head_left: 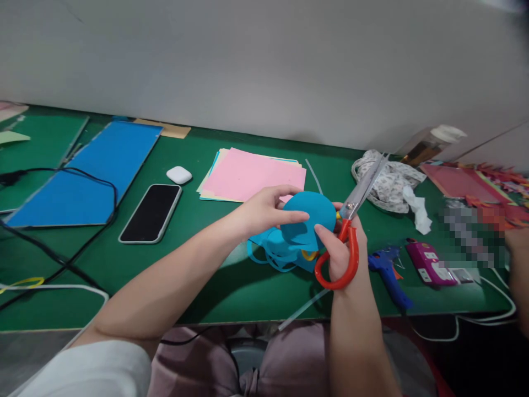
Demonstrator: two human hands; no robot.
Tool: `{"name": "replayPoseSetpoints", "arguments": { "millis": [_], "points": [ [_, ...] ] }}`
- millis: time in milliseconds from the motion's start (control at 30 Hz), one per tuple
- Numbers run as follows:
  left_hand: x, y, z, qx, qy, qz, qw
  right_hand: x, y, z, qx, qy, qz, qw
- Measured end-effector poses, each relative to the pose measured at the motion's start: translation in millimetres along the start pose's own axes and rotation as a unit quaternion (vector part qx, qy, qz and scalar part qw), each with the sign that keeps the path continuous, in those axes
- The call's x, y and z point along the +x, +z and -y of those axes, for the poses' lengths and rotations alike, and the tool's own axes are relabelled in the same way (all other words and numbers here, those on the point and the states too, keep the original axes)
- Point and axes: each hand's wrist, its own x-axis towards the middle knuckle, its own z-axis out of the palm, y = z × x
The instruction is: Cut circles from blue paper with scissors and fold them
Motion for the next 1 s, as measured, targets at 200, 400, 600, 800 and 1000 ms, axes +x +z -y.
{"name": "replayPoseSetpoints", "arguments": {
  "millis": [200,400,600,800,1000],
  "points": [
    [3.6,6.1,6.9,-0.032,0.028,0.013,0.999,-1.1,0.5,0.5,-0.022,-0.002,-0.003,1.000],
    [2.3,5.6,5.1,-0.023,0.018,0.012,1.000,-1.2,-0.6,0.2,-0.031,0.000,-0.002,1.000],
    [2.1,6.2,4.5,-0.018,0.016,0.009,1.000,-2.8,-1.5,3.9,-0.037,-0.013,0.005,0.999],
    [3.0,5.9,5.2,-0.020,0.025,0.011,0.999,-1.8,-1.4,3.4,-0.043,-0.019,0.008,0.999],
    [1.6,7.3,3.9,-0.015,0.049,-0.009,0.999,-2.2,-0.8,5.3,-0.034,-0.004,0.001,0.999]
  ]
}}
